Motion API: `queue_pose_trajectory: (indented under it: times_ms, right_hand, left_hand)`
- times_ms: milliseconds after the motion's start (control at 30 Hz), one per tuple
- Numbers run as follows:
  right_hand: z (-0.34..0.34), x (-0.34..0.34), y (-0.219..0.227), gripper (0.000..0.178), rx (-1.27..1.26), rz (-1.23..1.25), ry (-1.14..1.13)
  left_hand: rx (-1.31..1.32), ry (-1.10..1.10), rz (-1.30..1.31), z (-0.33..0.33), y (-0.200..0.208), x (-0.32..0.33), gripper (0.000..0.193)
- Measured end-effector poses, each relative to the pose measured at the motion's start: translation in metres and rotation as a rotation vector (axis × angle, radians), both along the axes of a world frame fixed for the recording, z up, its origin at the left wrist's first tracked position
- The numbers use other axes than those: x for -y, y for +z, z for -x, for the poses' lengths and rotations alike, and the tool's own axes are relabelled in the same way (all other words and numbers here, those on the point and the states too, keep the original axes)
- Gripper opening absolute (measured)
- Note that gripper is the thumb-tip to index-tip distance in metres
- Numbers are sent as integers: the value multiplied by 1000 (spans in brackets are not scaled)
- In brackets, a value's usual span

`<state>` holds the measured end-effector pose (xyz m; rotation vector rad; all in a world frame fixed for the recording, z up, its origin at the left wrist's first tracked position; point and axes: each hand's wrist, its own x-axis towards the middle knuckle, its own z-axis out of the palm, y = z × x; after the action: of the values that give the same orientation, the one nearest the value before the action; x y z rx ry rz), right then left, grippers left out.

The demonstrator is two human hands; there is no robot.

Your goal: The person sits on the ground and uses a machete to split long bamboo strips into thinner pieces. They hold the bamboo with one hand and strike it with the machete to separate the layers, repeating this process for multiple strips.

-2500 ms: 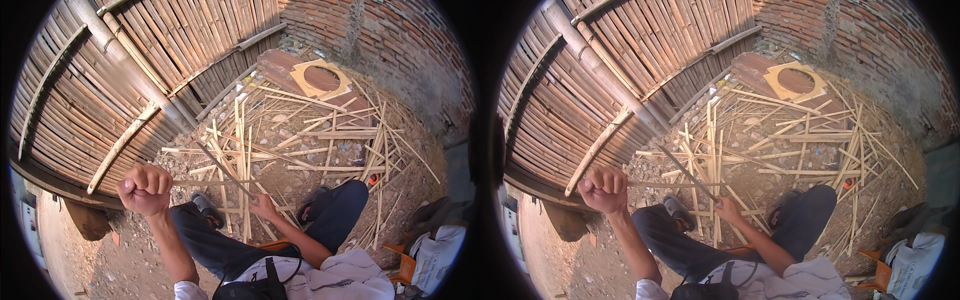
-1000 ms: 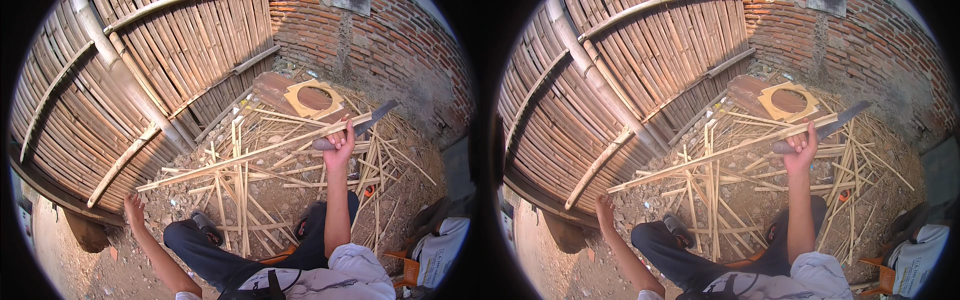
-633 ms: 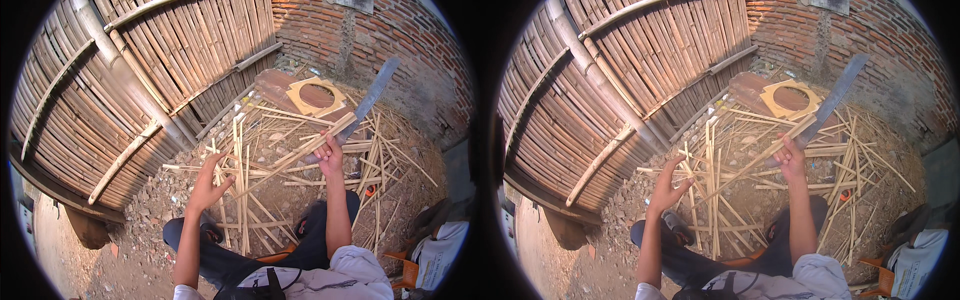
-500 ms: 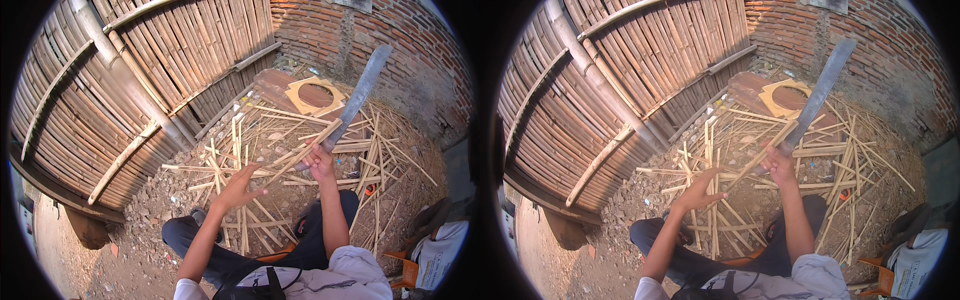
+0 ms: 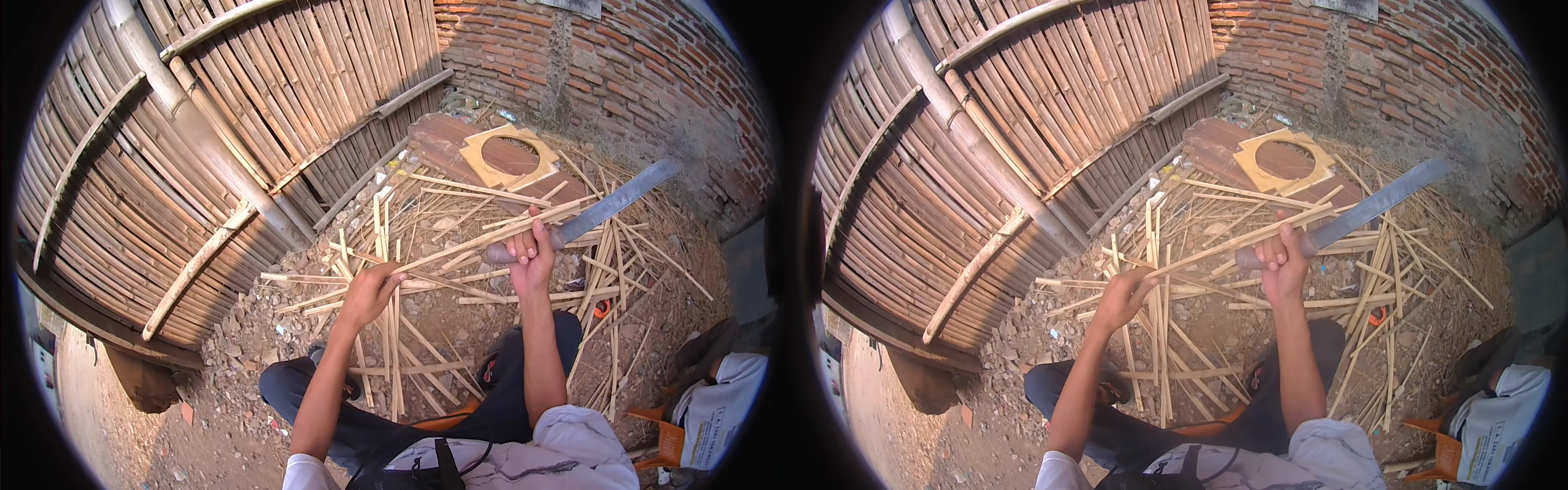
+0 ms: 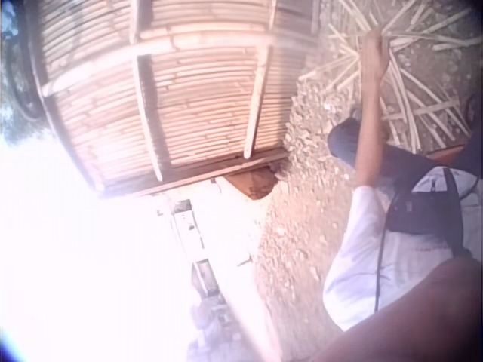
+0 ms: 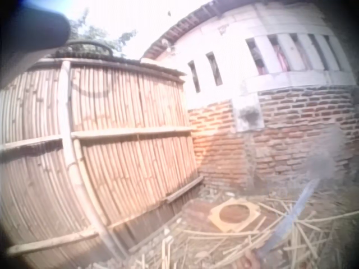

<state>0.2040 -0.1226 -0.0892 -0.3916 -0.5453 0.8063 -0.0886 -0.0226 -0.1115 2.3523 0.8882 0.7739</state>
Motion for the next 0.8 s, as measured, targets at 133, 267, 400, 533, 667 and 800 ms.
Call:
queue_pose_trajectory:
  times_ms: [133, 267, 400, 533, 667, 800]
  right_hand:
    - [-2, -4, 0, 37, -94, 89, -108]
    - [-5, -3, 4, 43, -12, 340, -212]
    - [-17, -12, -18, 44, 181, 590, -269]
    - [15, -9, -70, 56, 220, 771, -41]
    - [81, 1, -183, 57, 93, 967, 156]
    - [137, 36, -288, 36, 74, 1194, 257]
  left_hand:
    - [-149, 164, -128, 24, 55, 5, 32]
    - [-414, 306, -217, 57, 95, 24, 30]
    - [-647, 384, -180, 80, 83, 41, 30]
    - [-885, 382, -30, 76, 34, 41, 32]
    - [-1081, 279, 117, 51, -54, 22, 30]
    - [-1113, 251, 266, 41, -163, 8, 36]
